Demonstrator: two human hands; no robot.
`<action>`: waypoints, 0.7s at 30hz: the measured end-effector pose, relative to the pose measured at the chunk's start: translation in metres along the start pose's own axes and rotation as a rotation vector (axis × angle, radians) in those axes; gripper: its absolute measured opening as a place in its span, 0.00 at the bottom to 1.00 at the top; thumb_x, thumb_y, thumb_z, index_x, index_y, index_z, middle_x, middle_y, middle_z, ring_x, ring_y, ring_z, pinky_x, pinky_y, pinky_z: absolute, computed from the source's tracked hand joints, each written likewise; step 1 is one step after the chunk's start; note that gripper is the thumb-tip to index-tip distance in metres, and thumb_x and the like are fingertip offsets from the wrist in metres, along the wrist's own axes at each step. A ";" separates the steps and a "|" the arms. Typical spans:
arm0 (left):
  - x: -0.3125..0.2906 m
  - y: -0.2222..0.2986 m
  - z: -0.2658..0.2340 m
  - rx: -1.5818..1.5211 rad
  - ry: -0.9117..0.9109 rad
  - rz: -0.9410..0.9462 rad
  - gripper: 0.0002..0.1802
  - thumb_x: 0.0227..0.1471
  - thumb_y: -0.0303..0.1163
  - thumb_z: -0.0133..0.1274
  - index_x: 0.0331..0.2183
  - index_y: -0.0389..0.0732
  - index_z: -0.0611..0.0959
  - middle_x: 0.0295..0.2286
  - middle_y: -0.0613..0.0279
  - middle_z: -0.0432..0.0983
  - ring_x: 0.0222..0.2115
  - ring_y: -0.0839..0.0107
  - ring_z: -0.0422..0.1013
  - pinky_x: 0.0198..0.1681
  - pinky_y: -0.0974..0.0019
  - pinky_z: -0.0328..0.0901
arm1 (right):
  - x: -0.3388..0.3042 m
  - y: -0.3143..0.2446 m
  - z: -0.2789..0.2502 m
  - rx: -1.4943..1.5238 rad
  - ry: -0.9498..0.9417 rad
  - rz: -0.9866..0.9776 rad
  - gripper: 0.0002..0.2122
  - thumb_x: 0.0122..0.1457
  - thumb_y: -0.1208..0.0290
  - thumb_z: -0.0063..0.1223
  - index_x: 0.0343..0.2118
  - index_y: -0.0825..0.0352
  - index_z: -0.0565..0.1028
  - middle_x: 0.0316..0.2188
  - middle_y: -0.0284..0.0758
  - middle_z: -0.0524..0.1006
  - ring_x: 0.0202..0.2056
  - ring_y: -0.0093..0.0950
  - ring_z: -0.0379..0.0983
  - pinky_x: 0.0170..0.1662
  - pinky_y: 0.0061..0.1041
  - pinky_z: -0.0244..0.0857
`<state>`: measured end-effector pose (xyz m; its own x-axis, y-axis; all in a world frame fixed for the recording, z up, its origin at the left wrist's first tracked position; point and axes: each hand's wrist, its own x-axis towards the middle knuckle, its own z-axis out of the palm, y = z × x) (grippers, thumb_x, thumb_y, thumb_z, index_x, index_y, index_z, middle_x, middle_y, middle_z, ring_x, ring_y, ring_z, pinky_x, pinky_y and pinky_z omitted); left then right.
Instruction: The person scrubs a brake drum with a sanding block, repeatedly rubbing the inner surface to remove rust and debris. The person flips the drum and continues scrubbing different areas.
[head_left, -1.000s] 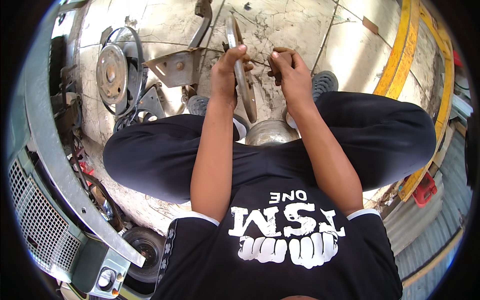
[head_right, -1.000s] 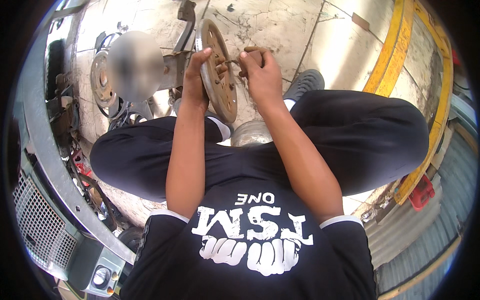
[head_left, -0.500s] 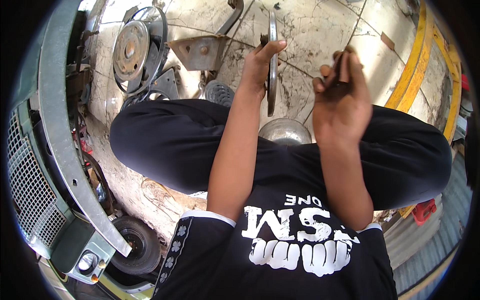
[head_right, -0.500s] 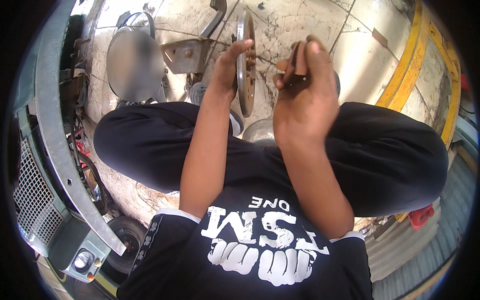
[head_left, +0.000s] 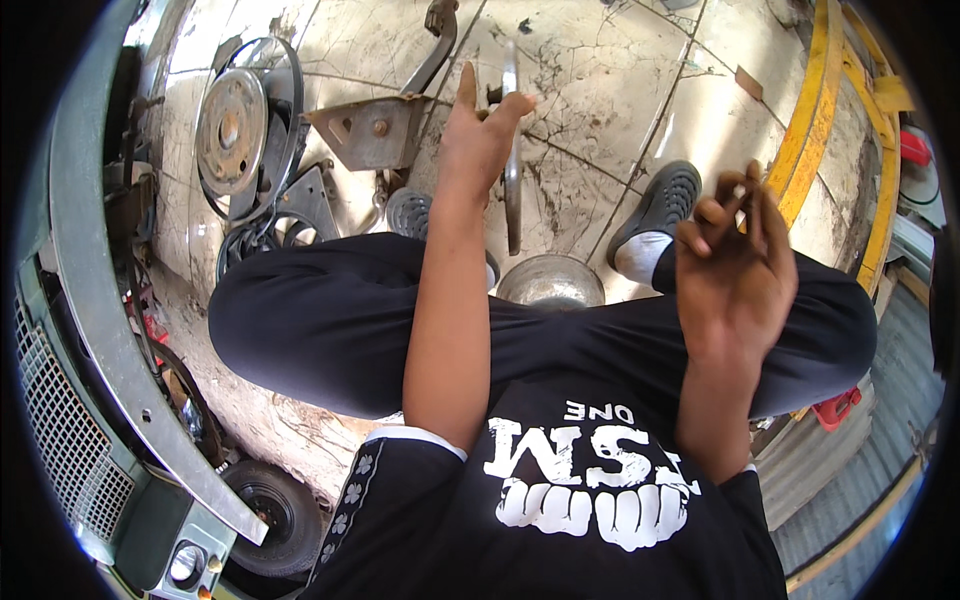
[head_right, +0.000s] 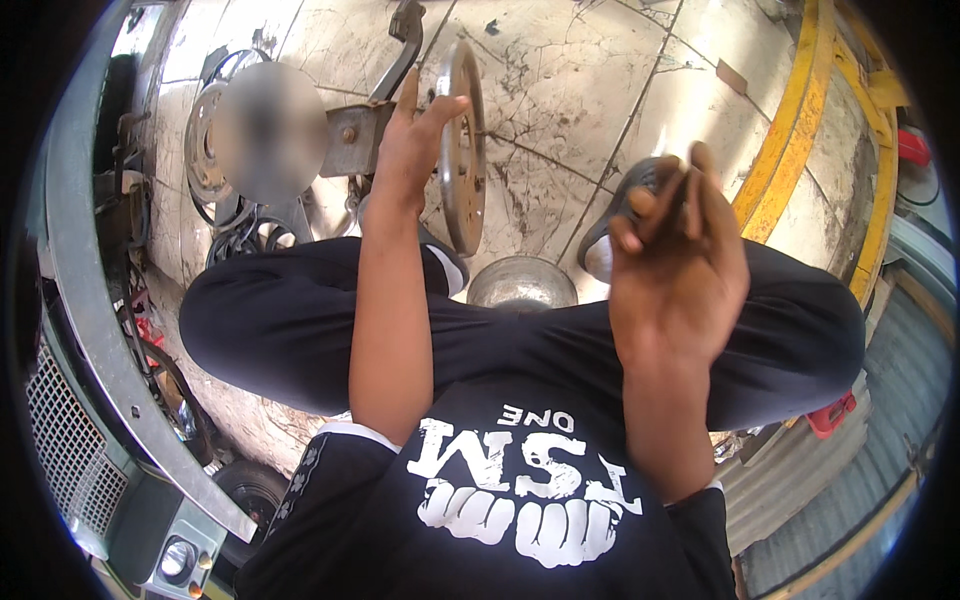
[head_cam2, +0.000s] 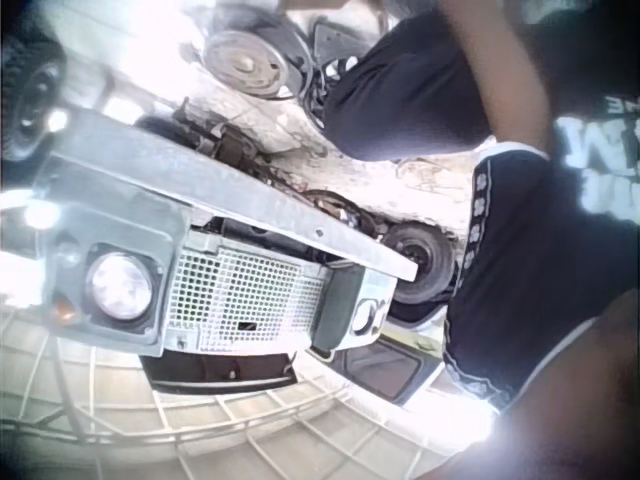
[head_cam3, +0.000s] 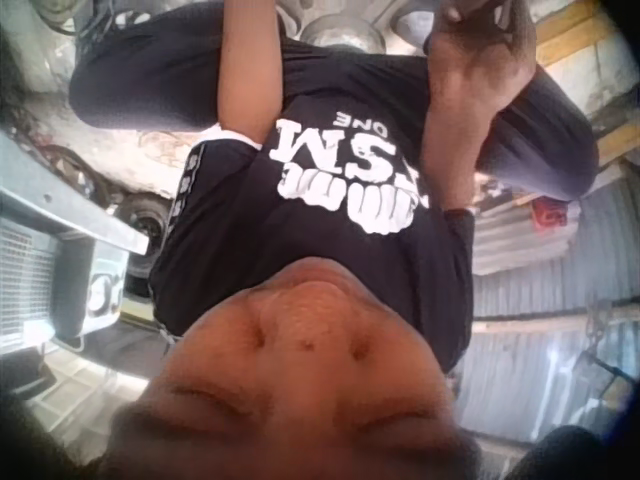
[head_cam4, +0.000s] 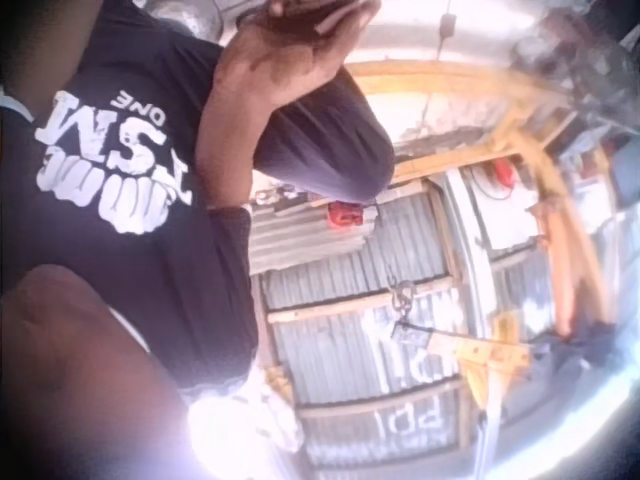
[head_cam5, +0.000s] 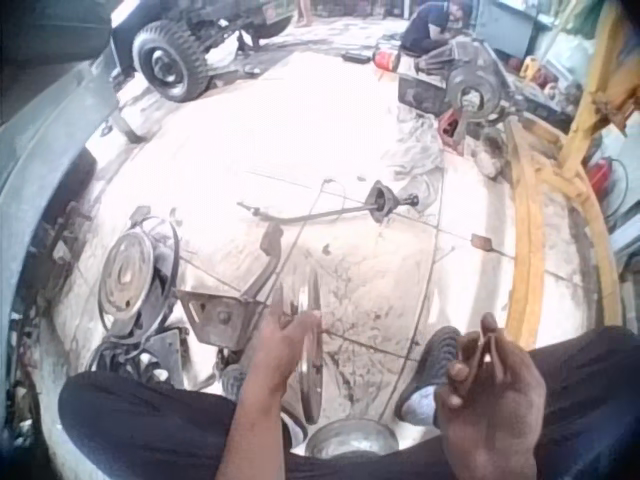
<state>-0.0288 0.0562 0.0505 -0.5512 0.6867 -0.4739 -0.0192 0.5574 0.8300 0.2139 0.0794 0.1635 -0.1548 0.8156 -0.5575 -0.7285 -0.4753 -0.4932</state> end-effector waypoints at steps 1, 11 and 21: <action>-0.001 0.000 0.000 0.074 0.077 0.067 0.49 0.51 0.55 0.59 0.68 0.41 0.66 0.55 0.36 0.75 0.57 0.45 0.71 0.61 0.57 0.63 | 0.015 0.005 -0.001 0.025 0.020 0.060 0.11 0.68 0.66 0.54 0.50 0.63 0.75 0.39 0.33 0.78 0.33 0.27 0.73 0.34 0.26 0.61; -0.033 -0.004 -0.063 0.165 -0.008 -0.100 0.36 0.64 0.59 0.49 0.55 0.36 0.81 0.45 0.46 0.82 0.50 0.56 0.77 0.54 0.55 0.68 | 0.102 0.105 -0.023 -0.594 -0.002 -0.006 0.14 0.64 0.66 0.62 0.49 0.65 0.76 0.35 0.31 0.77 0.35 0.22 0.71 0.37 0.24 0.65; 0.004 -0.068 -0.102 -0.668 -0.153 -0.245 0.26 0.64 0.35 0.54 0.58 0.31 0.74 0.51 0.47 0.77 0.50 0.56 0.76 0.55 0.52 0.72 | 0.082 0.131 -0.040 -0.902 -0.147 0.004 0.15 0.62 0.66 0.64 0.47 0.68 0.78 0.35 0.33 0.80 0.38 0.22 0.75 0.45 0.24 0.69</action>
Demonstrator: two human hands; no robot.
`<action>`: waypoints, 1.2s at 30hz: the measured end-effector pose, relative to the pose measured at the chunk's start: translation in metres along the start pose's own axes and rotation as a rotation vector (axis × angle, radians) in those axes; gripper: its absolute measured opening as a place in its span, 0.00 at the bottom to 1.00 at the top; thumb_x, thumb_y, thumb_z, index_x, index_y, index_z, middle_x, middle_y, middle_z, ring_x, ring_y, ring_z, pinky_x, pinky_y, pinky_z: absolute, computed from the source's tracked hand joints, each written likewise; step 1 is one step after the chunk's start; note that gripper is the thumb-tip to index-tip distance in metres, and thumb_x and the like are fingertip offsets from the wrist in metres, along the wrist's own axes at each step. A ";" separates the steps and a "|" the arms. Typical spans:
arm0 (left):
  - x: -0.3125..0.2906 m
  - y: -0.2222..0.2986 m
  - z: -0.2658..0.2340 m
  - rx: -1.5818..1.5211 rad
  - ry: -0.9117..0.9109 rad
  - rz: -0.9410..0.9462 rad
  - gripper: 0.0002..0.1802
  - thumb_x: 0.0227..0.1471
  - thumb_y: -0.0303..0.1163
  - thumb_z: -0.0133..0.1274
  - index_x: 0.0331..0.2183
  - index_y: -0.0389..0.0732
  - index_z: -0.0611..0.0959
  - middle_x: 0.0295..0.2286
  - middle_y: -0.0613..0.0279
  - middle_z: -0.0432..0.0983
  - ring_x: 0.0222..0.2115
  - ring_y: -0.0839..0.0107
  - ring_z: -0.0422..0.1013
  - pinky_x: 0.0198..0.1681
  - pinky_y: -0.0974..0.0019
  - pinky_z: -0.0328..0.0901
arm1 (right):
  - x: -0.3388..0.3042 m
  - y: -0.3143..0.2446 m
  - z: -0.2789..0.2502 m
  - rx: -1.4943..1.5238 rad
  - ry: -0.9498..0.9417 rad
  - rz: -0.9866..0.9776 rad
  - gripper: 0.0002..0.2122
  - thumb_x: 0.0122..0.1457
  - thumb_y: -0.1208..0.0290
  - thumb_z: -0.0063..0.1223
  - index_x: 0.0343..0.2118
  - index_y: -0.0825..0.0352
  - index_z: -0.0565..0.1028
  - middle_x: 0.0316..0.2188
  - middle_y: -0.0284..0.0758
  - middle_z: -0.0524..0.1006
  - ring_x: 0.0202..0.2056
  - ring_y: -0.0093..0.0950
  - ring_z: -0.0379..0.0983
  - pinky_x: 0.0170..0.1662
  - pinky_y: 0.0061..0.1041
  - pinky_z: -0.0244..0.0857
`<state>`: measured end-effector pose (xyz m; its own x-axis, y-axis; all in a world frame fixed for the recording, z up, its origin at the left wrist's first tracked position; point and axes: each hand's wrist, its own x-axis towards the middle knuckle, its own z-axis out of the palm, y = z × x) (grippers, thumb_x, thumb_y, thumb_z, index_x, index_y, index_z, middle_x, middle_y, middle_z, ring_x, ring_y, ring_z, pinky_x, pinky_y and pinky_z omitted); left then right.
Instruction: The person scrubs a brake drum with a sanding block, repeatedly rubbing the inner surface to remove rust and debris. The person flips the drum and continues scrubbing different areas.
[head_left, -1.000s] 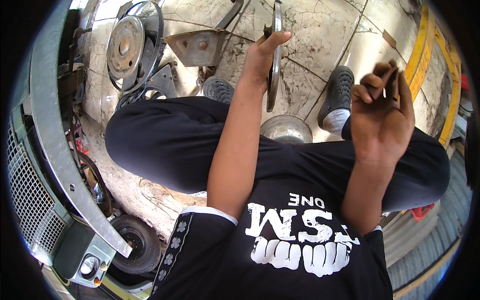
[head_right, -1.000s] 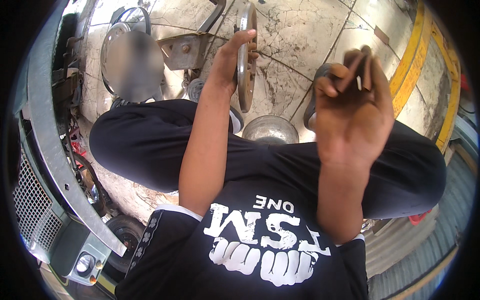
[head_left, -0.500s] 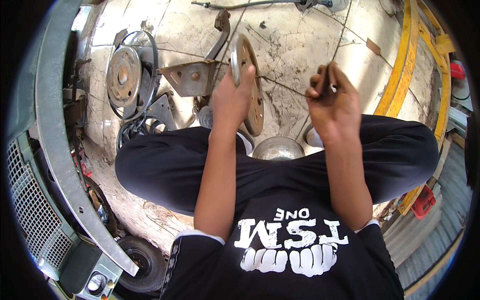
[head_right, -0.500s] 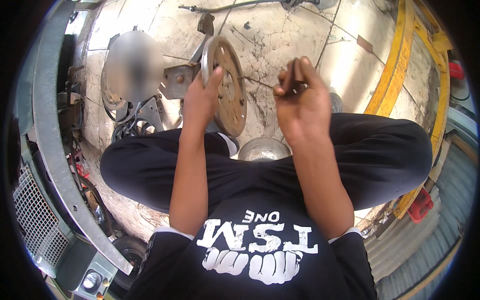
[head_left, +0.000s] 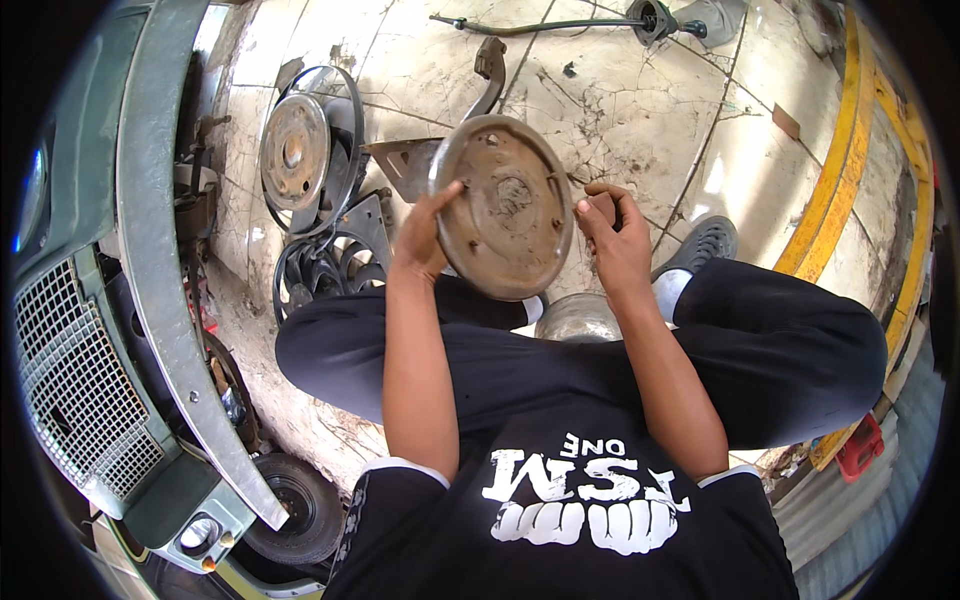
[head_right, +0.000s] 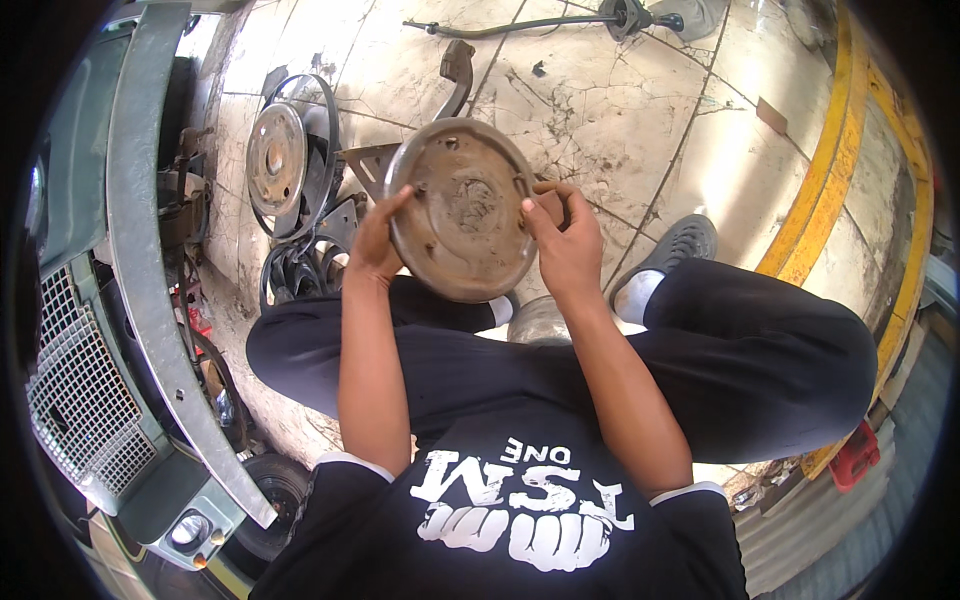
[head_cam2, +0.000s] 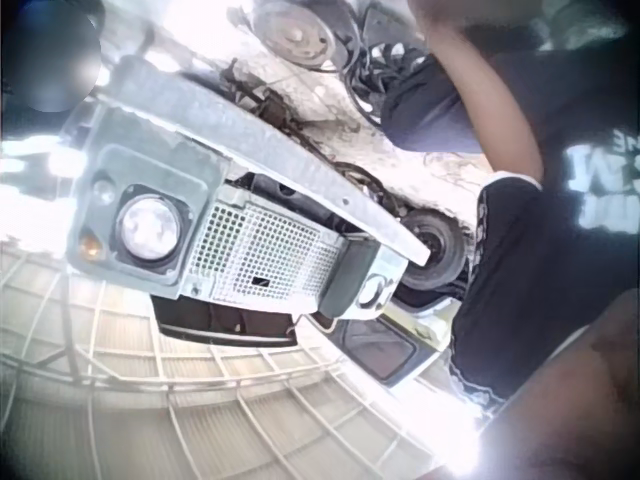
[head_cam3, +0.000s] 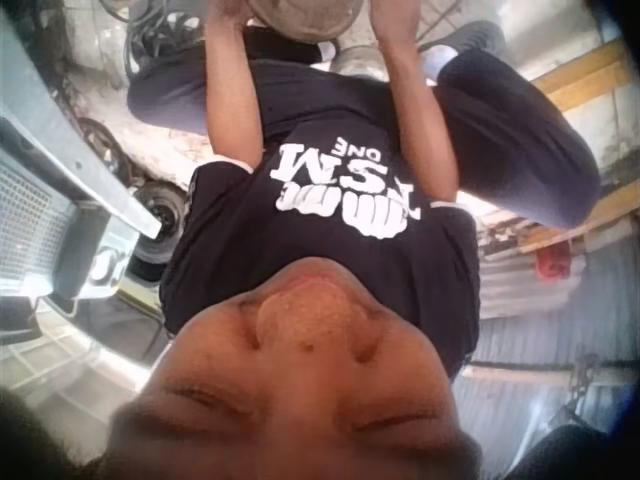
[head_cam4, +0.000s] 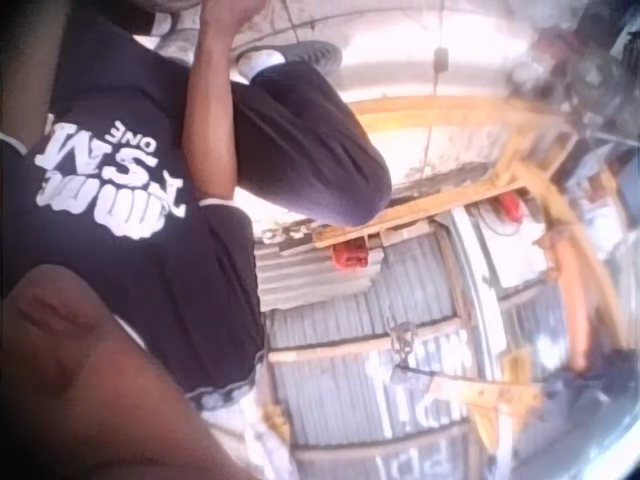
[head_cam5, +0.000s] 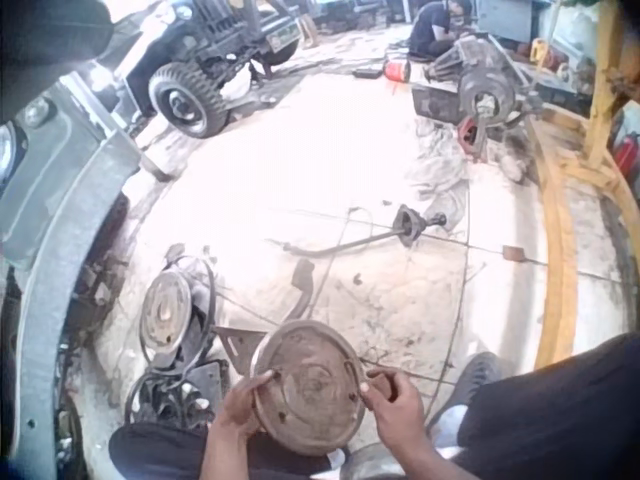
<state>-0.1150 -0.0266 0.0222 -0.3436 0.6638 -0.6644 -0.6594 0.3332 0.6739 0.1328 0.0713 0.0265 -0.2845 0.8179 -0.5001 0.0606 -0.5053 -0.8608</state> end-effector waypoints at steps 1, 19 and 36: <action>-0.001 -0.008 0.005 -0.037 -0.056 0.006 0.26 0.64 0.34 0.54 0.58 0.30 0.73 0.50 0.47 0.77 0.49 0.56 0.77 0.55 0.53 0.73 | 0.000 0.001 -0.001 0.000 0.021 0.006 0.15 0.62 0.66 0.64 0.47 0.68 0.78 0.35 0.33 0.80 0.38 0.22 0.75 0.44 0.24 0.69; 0.101 -0.142 0.009 0.412 0.573 -0.047 0.27 0.57 0.40 0.61 0.52 0.33 0.81 0.47 0.48 0.80 0.46 0.56 0.76 0.51 0.56 0.69 | 0.003 0.011 -0.021 0.101 0.024 0.001 0.15 0.66 0.62 0.62 0.49 0.65 0.75 0.35 0.30 0.78 0.32 0.18 0.73 0.29 0.19 0.63; 0.094 -0.166 0.031 1.019 0.606 -0.135 0.40 0.48 0.52 0.61 0.54 0.30 0.81 0.51 0.34 0.77 0.54 0.45 0.73 0.60 0.51 0.64 | 0.000 0.004 -0.024 0.327 0.138 0.085 0.15 0.68 0.60 0.58 0.51 0.62 0.75 0.39 0.30 0.78 0.37 0.24 0.78 0.32 0.22 0.70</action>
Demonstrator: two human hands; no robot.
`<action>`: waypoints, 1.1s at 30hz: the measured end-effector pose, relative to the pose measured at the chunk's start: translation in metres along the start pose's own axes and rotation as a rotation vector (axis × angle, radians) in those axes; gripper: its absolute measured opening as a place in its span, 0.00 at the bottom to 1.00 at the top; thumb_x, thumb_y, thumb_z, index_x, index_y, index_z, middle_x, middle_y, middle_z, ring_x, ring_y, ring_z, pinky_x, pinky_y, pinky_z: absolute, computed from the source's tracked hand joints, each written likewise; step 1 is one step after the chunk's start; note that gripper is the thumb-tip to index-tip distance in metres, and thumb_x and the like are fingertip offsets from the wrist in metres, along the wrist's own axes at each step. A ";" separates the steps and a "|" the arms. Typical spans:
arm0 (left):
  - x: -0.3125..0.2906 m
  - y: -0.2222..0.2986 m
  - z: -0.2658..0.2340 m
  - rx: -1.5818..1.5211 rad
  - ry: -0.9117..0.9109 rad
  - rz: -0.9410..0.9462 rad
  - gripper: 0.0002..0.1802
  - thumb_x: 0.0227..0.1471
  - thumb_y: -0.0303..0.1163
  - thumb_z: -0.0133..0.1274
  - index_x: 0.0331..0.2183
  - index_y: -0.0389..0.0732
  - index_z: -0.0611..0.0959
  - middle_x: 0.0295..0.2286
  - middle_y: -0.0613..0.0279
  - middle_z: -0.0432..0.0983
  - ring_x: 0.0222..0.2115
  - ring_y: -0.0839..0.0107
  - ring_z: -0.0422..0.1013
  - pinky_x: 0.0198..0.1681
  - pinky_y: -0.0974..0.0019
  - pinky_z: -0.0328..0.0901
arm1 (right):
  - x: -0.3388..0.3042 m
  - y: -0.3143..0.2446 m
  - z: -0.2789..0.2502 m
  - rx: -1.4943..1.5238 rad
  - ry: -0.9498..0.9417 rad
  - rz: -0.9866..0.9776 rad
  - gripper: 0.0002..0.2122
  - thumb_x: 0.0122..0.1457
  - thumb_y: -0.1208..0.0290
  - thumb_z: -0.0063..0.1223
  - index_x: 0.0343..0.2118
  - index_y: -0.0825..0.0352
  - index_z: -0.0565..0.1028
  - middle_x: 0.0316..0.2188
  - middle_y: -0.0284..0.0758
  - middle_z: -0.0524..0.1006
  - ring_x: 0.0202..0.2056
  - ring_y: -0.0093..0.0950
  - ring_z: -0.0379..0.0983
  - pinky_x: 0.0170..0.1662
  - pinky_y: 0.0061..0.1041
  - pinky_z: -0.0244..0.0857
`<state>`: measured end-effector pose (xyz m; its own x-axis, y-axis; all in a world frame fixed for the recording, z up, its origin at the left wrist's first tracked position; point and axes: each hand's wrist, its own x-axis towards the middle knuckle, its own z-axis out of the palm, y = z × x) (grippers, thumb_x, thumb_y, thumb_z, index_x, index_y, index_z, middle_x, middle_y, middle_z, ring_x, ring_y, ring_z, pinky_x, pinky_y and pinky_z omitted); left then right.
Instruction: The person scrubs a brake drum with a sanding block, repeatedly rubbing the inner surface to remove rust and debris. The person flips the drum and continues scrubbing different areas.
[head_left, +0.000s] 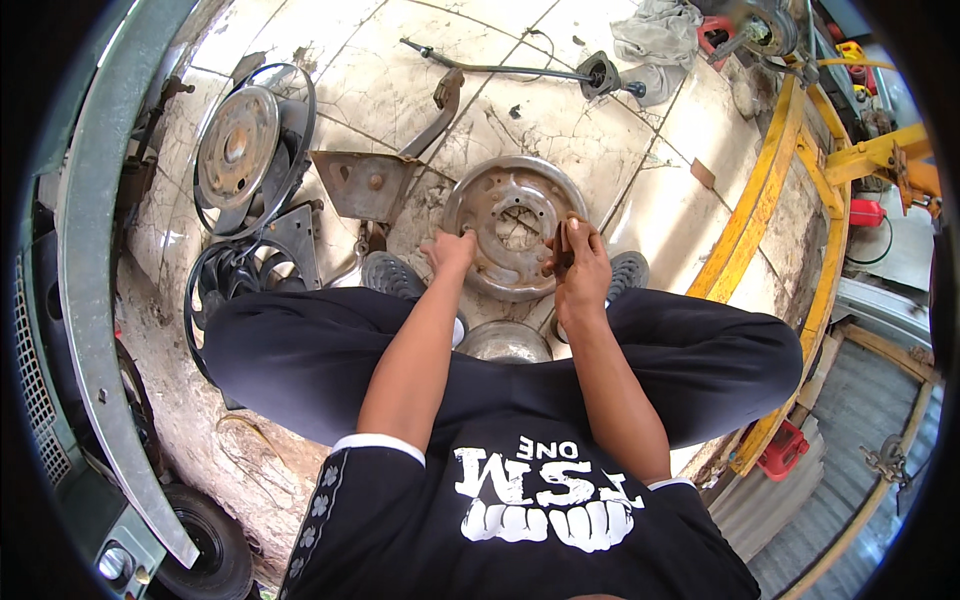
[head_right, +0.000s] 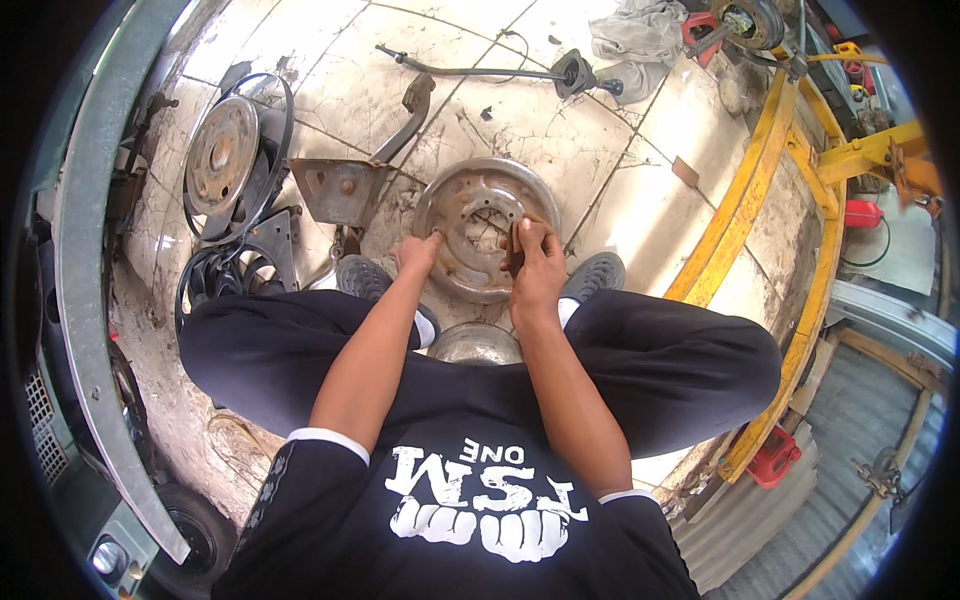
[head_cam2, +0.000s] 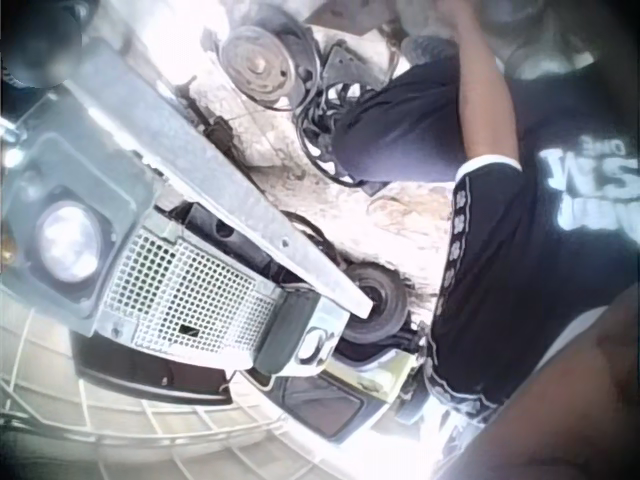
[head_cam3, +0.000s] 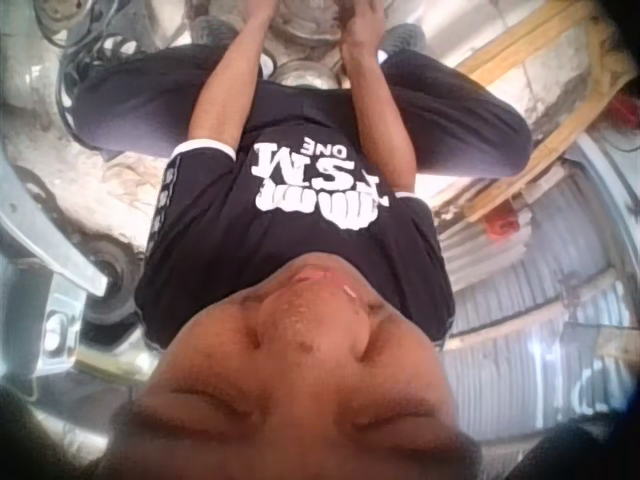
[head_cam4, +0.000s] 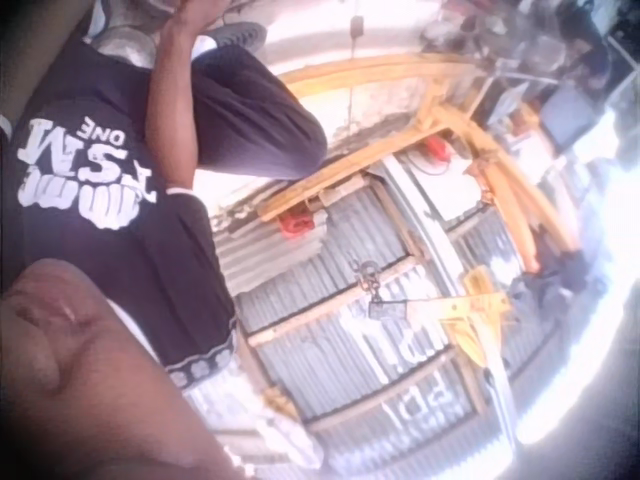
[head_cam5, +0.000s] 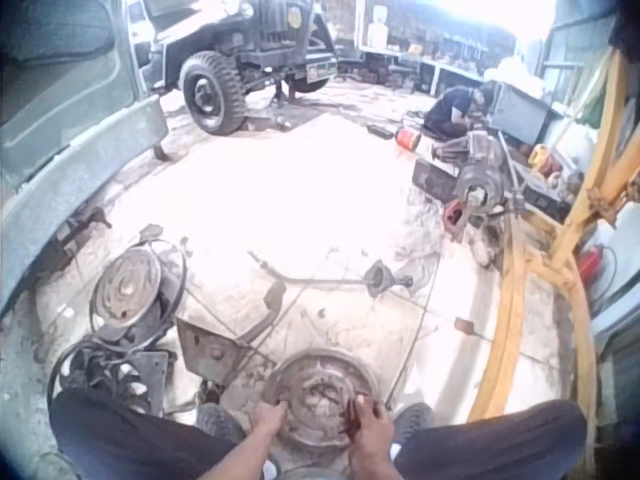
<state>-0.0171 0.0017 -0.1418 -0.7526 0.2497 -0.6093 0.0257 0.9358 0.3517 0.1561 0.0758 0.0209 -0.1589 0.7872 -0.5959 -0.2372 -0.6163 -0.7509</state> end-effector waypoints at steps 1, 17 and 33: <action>-0.013 0.015 -0.009 -0.019 0.042 0.074 0.39 0.48 0.52 0.61 0.55 0.32 0.80 0.50 0.35 0.78 0.54 0.45 0.73 0.60 0.51 0.64 | -0.001 -0.002 0.001 0.015 0.013 -0.003 0.15 0.69 0.60 0.58 0.52 0.62 0.74 0.39 0.30 0.78 0.37 0.24 0.78 0.31 0.22 0.70; -0.181 0.183 -0.257 -0.276 -0.398 1.315 0.25 0.59 0.36 0.63 0.56 0.38 0.80 0.47 0.50 0.80 0.49 0.62 0.77 0.54 0.62 0.72 | -0.066 -0.190 0.069 -0.059 -0.516 0.112 0.17 0.72 0.60 0.49 0.53 0.70 0.72 0.43 0.34 0.75 0.41 0.26 0.74 0.46 0.27 0.75; -0.151 0.229 -0.284 -0.638 -0.722 0.877 0.26 0.47 0.29 0.71 0.49 0.36 0.83 0.43 0.57 0.80 0.42 0.71 0.76 0.49 0.66 0.73 | -0.028 -0.249 0.083 -0.446 -0.637 -0.210 0.16 0.66 0.71 0.60 0.53 0.73 0.75 0.46 0.39 0.81 0.44 0.25 0.79 0.43 0.24 0.77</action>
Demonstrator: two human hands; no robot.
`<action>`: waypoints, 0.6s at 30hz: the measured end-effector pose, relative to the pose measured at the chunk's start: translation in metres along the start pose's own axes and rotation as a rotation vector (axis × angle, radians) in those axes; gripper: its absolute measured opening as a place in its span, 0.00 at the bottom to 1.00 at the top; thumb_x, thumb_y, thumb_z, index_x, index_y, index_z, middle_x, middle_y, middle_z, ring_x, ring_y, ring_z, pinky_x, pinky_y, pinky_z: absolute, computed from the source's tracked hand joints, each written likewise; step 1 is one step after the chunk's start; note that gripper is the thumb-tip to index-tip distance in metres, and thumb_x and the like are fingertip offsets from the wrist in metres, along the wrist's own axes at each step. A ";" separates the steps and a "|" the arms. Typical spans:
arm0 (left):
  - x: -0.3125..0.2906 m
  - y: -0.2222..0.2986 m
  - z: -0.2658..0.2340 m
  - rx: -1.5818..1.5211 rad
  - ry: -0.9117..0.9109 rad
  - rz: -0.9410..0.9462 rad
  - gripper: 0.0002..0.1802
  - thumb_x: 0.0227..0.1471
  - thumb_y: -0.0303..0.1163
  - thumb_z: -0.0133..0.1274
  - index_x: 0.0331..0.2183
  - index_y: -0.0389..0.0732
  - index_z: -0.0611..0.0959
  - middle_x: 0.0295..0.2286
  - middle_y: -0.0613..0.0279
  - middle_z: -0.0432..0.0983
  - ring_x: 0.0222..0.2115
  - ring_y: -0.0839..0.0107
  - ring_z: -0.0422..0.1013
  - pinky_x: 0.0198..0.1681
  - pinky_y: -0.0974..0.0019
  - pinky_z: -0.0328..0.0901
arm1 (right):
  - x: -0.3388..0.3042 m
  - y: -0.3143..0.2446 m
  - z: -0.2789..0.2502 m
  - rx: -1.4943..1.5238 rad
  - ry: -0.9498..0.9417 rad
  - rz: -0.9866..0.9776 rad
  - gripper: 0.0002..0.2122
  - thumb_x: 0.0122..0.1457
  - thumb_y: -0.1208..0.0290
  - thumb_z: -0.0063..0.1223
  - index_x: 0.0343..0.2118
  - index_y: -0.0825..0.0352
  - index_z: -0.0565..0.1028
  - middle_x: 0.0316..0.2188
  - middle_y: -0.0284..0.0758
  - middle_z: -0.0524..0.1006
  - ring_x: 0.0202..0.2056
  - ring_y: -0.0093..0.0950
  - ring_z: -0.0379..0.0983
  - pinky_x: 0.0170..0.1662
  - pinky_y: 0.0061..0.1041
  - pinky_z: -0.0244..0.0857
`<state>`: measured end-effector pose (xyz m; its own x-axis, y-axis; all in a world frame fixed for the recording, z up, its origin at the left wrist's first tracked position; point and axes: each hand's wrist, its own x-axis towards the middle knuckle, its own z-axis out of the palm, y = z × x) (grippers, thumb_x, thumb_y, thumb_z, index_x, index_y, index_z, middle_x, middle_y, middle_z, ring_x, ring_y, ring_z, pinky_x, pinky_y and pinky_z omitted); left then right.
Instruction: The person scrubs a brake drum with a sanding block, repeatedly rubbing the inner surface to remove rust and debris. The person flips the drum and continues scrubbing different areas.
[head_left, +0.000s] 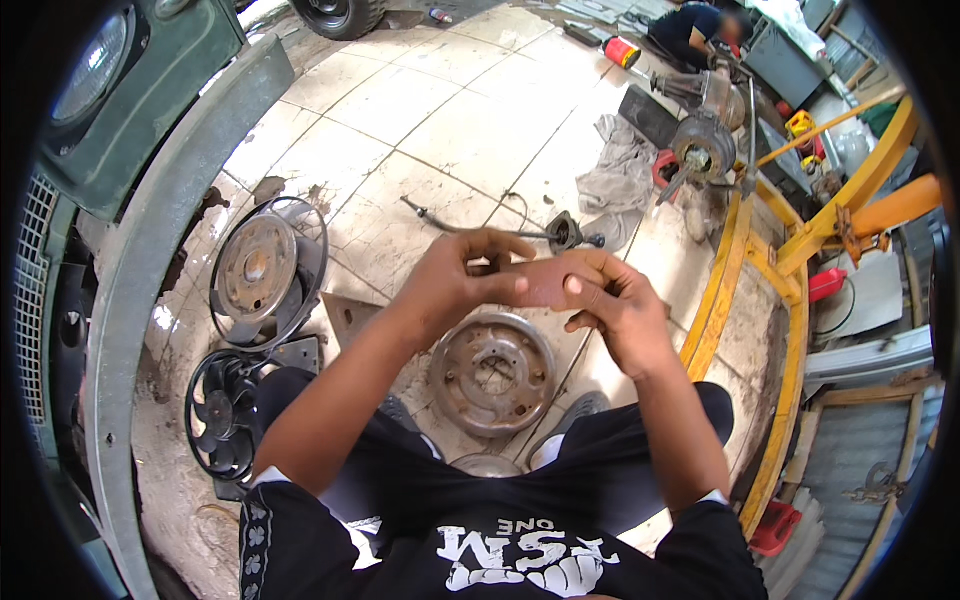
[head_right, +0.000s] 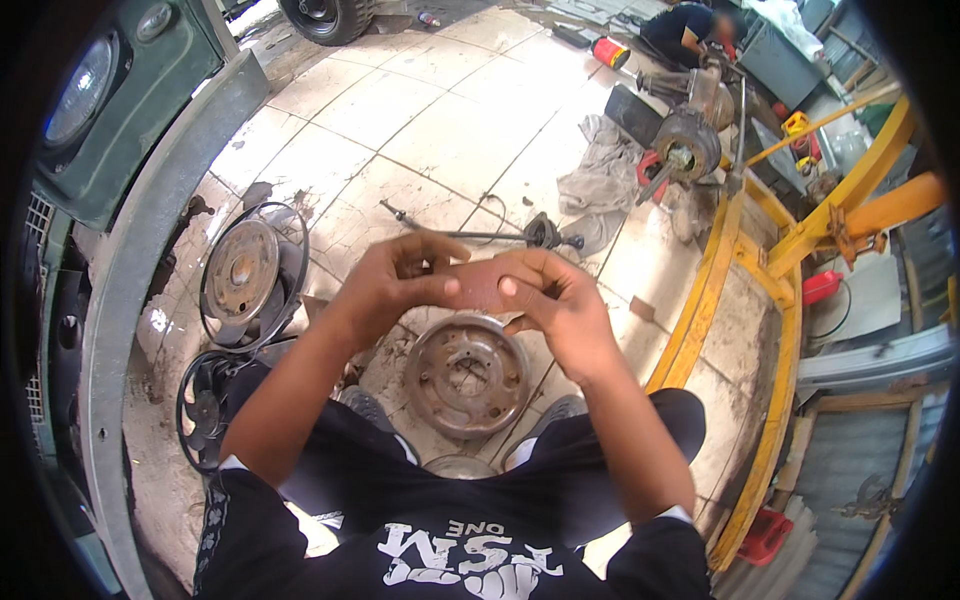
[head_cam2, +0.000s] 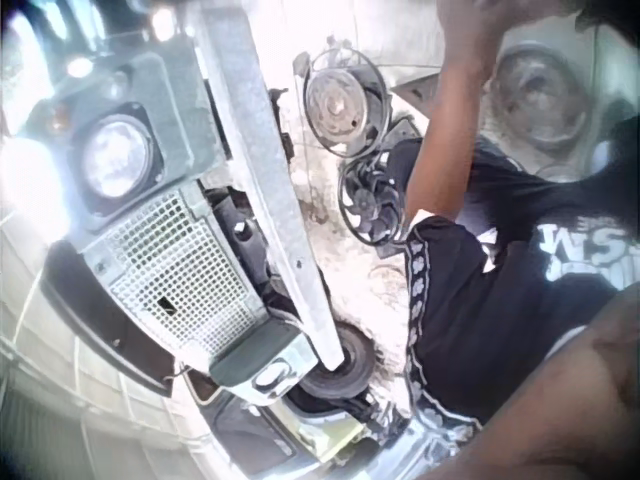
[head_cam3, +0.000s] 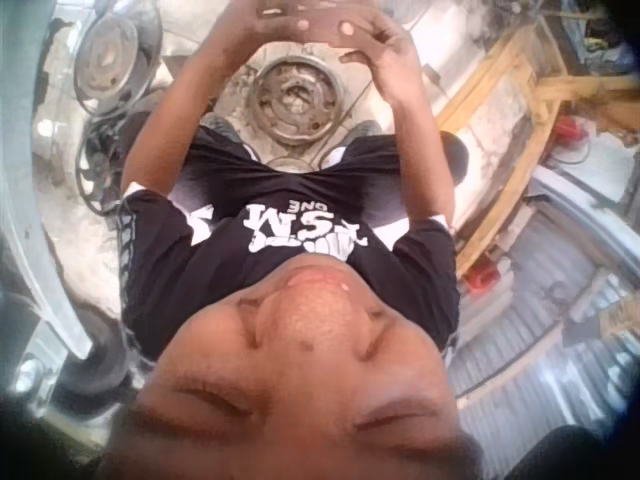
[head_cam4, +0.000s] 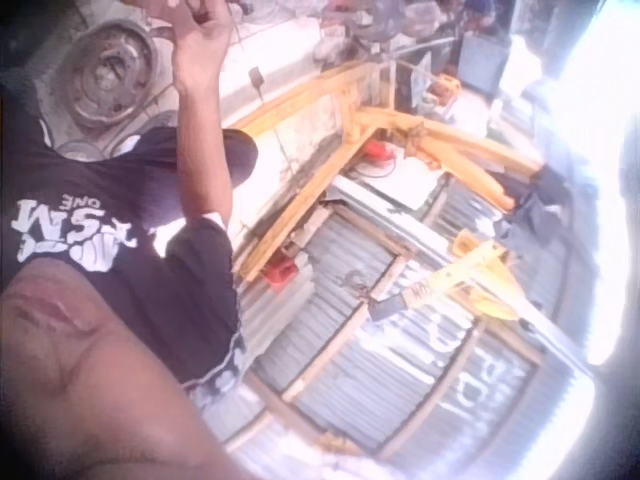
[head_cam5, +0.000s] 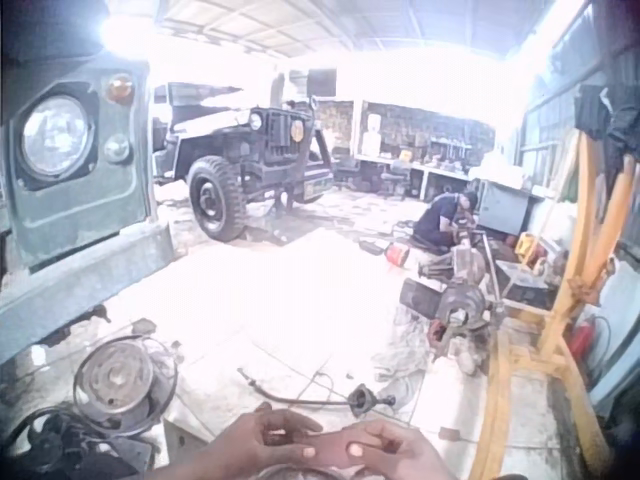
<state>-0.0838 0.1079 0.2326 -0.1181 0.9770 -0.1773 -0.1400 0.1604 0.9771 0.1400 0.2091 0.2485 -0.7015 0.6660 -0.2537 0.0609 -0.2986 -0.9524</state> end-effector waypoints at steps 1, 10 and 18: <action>-0.003 -0.005 0.004 -0.120 0.008 -0.015 0.29 0.46 0.29 0.73 0.50 0.35 0.82 0.43 0.56 0.80 0.44 0.70 0.76 0.49 0.65 0.73 | 0.002 0.010 -0.001 0.041 0.024 -0.008 0.16 0.65 0.71 0.60 0.53 0.72 0.75 0.46 0.39 0.81 0.43 0.25 0.79 0.41 0.23 0.78; 0.005 -0.022 -0.002 -0.148 0.103 -0.011 0.31 0.49 0.32 0.72 0.52 0.32 0.80 0.45 0.53 0.81 0.47 0.66 0.77 0.47 0.65 0.75 | 0.012 0.027 0.009 0.187 0.094 0.050 0.17 0.64 0.68 0.63 0.52 0.68 0.74 0.44 0.36 0.79 0.42 0.23 0.79 0.39 0.21 0.77; 0.023 -0.041 -0.001 -0.064 0.212 0.009 0.24 0.51 0.30 0.70 0.47 0.32 0.81 0.41 0.57 0.81 0.41 0.72 0.77 0.41 0.69 0.75 | 0.029 0.037 0.011 0.255 0.163 0.133 0.17 0.66 0.65 0.60 0.55 0.66 0.73 0.42 0.35 0.80 0.40 0.27 0.82 0.34 0.21 0.76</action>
<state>-0.0813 0.1237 0.1885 -0.3231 0.9258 -0.1962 -0.1989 0.1363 0.9705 0.1138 0.2099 0.2079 -0.5751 0.7044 -0.4160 -0.0503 -0.5380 -0.8414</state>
